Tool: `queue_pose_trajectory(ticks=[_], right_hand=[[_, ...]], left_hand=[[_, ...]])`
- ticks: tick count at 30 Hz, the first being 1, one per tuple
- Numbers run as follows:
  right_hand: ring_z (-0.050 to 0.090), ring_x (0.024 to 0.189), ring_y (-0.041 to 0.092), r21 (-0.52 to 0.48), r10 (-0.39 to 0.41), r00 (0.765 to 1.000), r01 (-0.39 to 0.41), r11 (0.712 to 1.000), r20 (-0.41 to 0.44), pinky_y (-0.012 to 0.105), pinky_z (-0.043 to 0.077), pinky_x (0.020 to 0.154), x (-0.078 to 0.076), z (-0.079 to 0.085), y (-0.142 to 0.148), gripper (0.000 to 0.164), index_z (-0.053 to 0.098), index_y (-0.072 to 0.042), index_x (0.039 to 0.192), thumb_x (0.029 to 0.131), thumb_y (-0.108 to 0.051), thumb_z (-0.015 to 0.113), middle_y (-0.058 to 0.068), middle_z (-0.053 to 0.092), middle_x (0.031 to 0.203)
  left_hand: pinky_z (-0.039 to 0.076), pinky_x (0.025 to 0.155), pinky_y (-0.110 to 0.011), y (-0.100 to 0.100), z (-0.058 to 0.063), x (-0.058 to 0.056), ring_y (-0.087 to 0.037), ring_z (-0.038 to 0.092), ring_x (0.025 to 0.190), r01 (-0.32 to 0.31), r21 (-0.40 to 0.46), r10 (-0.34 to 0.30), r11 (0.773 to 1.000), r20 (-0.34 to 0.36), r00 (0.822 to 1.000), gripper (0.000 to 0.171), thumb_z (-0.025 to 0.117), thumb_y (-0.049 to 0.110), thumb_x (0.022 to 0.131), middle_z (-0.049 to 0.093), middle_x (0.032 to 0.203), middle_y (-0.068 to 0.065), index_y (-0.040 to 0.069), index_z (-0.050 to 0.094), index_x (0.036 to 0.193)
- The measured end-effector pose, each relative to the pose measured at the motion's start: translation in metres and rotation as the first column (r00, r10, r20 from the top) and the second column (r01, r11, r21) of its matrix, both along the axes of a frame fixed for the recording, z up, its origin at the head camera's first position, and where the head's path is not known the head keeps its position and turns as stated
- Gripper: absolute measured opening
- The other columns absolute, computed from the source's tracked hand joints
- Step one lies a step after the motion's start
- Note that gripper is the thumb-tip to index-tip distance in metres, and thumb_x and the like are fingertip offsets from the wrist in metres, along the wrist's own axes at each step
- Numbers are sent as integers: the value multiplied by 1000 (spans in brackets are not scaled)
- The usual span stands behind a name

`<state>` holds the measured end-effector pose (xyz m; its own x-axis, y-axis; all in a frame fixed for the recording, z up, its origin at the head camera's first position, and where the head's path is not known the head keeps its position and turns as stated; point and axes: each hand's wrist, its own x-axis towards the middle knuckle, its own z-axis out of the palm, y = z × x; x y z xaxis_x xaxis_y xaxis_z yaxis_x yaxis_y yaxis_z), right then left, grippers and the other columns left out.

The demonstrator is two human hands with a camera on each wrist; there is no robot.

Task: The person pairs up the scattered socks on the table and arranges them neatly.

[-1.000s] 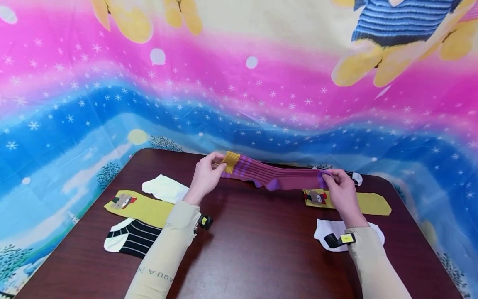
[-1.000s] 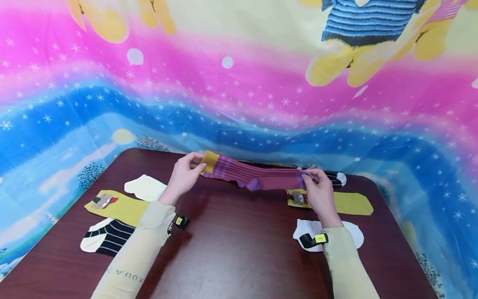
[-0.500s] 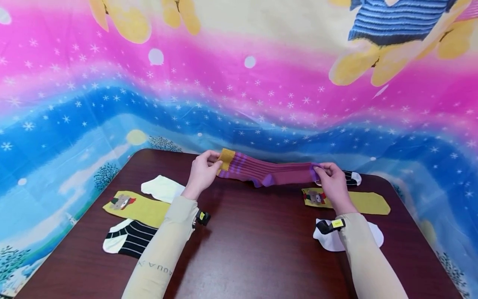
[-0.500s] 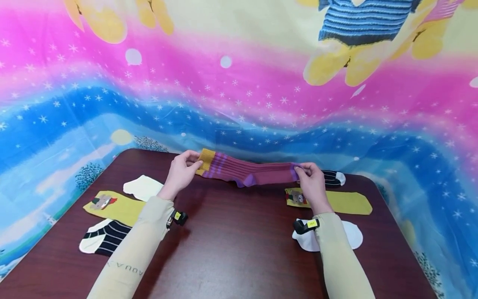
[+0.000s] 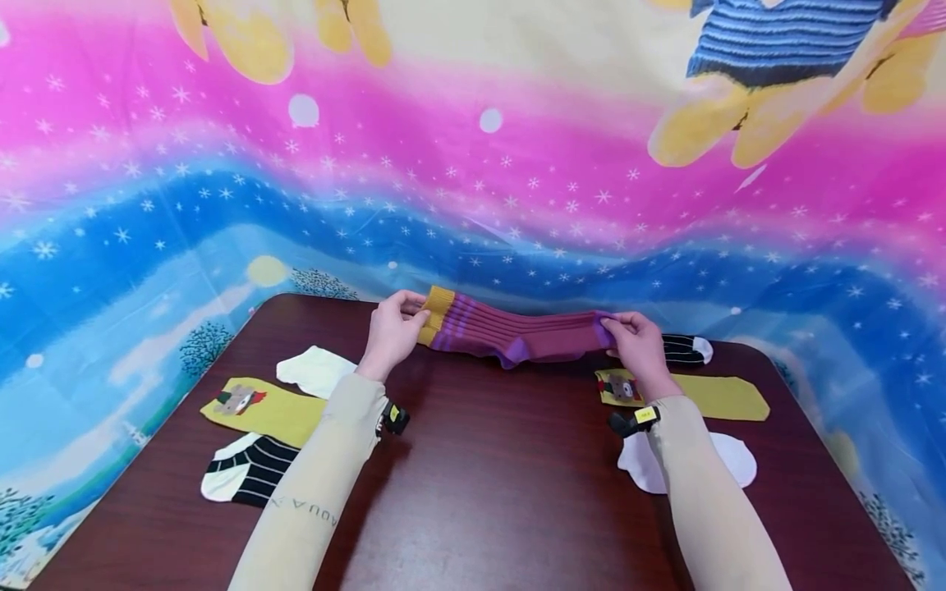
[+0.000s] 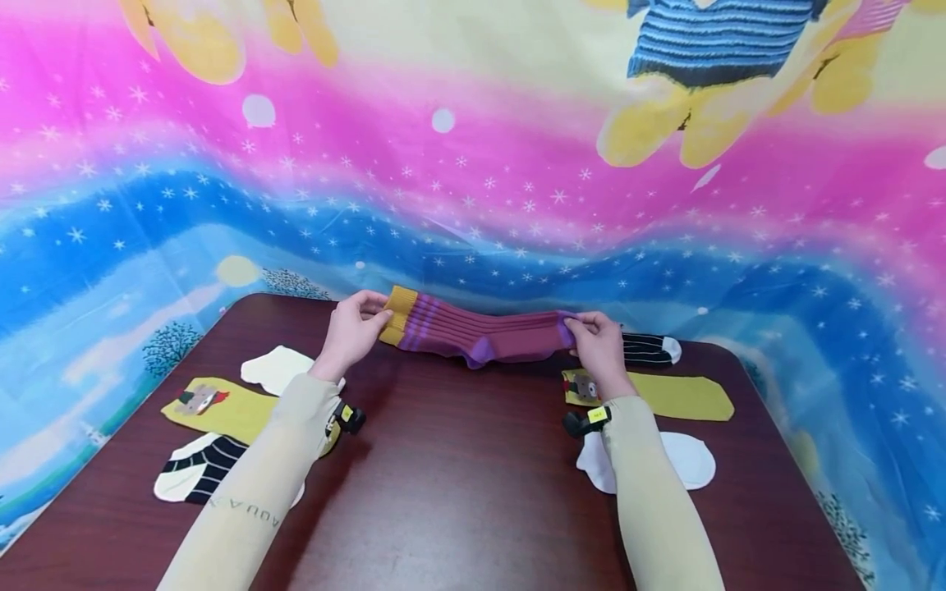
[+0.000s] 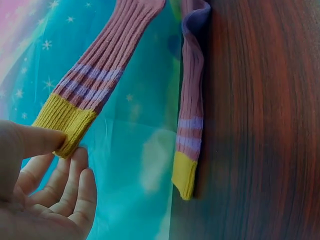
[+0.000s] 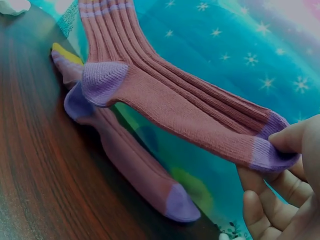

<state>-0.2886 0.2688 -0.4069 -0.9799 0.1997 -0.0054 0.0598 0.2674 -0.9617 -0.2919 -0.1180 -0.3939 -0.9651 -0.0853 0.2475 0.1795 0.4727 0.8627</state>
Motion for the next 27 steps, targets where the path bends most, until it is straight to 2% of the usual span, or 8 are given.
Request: queue_pose_trajectory(ticks=[8, 12, 18, 27], right_hand=[[67, 76, 10, 7, 1, 1000, -1, 1000, 16, 24, 56, 68, -8, -6, -8, 44, 56, 4, 132, 103, -29, 62, 25, 61, 128], [70, 72, 9, 2, 15, 1000, -15, 1000, 19, 24, 56, 67, -11, -7, -10, 45, 54, 6, 134, 104, -27, 60, 29, 61, 129], [71, 73, 10, 6, 31, 999, -32, 999, 42, 24, 56, 67, -14, -11, -10, 46, 54, 5, 133, 104, -30, 61, 27, 63, 126], [70, 71, 8, -13, 6, 997, -5, 1000, 80, 24, 55, 66, -21, -20, -13, 41, 56, 3, 132, 105, -27, 60, 25, 63, 123]], left_hand=[[55, 79, -40, -5, -2, -7, -25, 71, 90, 3, 7, -4, 1000, 24, 1000, 19, 70, 11, 97, 73, 103, -10, 8, 71, 116], [55, 78, -41, -6, -2, -11, -24, 71, 90, -1, 4, 1, 1000, 42, 999, 19, 69, 12, 98, 73, 102, -10, 9, 71, 116], [54, 79, -41, -10, -4, -16, -26, 71, 91, 8, -18, -7, 1000, 75, 997, 22, 69, 12, 98, 74, 103, -12, 7, 70, 119], [54, 80, -42, -13, -10, -22, -28, 69, 94, 33, -10, -31, 999, 171, 985, 24, 66, 13, 100, 71, 106, -13, 7, 69, 123]])
